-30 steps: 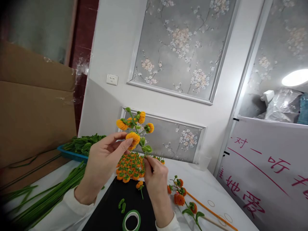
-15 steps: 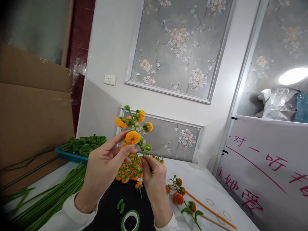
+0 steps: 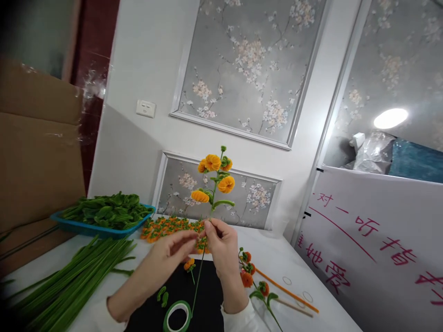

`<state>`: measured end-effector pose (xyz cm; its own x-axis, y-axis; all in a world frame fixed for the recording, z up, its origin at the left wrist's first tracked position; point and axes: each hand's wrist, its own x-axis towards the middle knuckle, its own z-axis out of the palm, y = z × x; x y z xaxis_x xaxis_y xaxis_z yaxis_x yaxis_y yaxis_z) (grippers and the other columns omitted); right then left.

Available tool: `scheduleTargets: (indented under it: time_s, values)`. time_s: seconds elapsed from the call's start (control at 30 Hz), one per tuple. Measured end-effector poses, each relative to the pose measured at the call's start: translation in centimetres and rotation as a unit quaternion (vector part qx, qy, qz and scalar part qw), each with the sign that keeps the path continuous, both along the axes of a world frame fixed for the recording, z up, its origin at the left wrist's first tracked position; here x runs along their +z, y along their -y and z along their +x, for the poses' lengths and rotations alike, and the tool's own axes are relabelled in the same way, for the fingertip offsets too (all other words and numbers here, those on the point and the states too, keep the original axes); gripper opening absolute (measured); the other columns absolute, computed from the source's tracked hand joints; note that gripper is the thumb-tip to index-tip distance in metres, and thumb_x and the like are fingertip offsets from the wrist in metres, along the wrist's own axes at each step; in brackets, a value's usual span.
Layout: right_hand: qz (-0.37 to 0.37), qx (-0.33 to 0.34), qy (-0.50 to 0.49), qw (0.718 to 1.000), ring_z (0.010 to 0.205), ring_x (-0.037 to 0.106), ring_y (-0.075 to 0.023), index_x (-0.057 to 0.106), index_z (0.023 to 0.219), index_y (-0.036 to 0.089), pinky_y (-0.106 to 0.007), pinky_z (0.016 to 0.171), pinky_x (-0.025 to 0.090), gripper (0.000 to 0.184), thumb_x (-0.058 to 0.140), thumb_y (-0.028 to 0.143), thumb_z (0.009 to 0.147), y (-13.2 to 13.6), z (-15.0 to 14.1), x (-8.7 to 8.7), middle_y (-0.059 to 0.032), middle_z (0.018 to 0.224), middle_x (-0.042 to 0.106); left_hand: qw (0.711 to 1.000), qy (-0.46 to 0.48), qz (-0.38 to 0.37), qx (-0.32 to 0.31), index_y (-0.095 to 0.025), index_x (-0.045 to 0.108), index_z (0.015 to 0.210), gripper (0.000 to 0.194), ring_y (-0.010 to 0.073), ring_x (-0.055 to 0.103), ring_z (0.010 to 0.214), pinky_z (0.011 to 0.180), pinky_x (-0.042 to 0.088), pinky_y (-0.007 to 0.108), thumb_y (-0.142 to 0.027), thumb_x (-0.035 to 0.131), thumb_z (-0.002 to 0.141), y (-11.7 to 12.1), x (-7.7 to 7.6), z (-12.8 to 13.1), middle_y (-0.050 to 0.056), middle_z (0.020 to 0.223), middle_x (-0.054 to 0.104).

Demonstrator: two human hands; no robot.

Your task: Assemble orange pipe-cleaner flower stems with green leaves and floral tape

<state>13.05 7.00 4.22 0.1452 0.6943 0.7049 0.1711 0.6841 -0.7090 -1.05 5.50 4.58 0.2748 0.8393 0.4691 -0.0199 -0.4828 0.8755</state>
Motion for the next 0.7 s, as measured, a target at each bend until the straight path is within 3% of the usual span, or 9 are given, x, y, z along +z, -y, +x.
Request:
scheduleTargets:
  time_s: [0.1,0.23,0.4,0.57,0.7]
  values:
    - [-0.068,0.102,-0.068,0.99,0.042,0.027,-0.0055,0.062,0.076,0.015,-0.02,0.038,0.022,0.032,0.059,0.045,0.08,-0.5,0.6,0.1,0.0032,0.057,0.049,0.996,-0.046,-0.039,-0.067,-0.017,0.069,0.088,0.026,0.0167,0.056,0.066,0.053,0.039,0.024,-0.04,0.06,0.079,-0.7,-2.2,1.4,0.003,0.072,0.066]
    - [-0.11,0.142,-0.103,0.978,0.041,0.025,-0.0045,0.066,0.081,0.014,-0.02,0.038,0.021,0.031,0.061,0.045,0.077,-1.0,1.1,0.1,0.0029,0.06,0.052,0.992,-0.04,-0.064,-0.101,-0.014,0.068,0.068,0.031,0.0134,0.051,0.057,0.05,0.034,0.023,-0.042,0.061,0.078,-1.3,-3.3,2.8,0.002,0.063,0.062]
    - [-0.111,0.088,-0.068,0.988,0.044,0.03,-0.0063,0.068,0.089,0.013,-0.02,0.039,0.024,0.037,0.058,0.048,0.079,-1.0,2.3,-1.1,0.0015,0.061,0.053,0.99,-0.001,-0.102,-0.095,-0.015,0.069,0.064,0.032,0.0149,0.055,0.059,0.054,0.04,0.025,-0.047,0.068,0.069,-2.0,-3.4,4.1,0.002,0.061,0.064]
    - [-0.125,0.01,-0.004,0.992,0.043,0.033,-0.007,0.066,0.096,0.013,-0.019,0.039,0.026,0.042,0.052,0.049,0.083,0.0,4.5,-4.8,0.003,0.057,0.05,0.993,0.019,-0.092,-0.078,-0.015,0.069,0.063,0.03,0.0143,0.055,0.059,0.057,0.043,0.025,-0.045,0.07,0.068,-2.9,-3.1,5.2,0.001,0.059,0.062]
    - [-0.126,0.021,0.041,0.991,0.043,0.034,-0.0072,0.066,0.089,0.014,-0.018,0.039,0.027,0.034,0.052,0.044,0.084,1.0,4.9,-7.8,0.0054,0.051,0.044,0.993,0.03,-0.086,-0.072,-0.015,0.069,0.064,0.028,0.0148,0.056,0.059,0.057,0.046,0.025,-0.043,0.071,0.066,-3.7,-3.6,6.2,0.001,0.061,0.063]
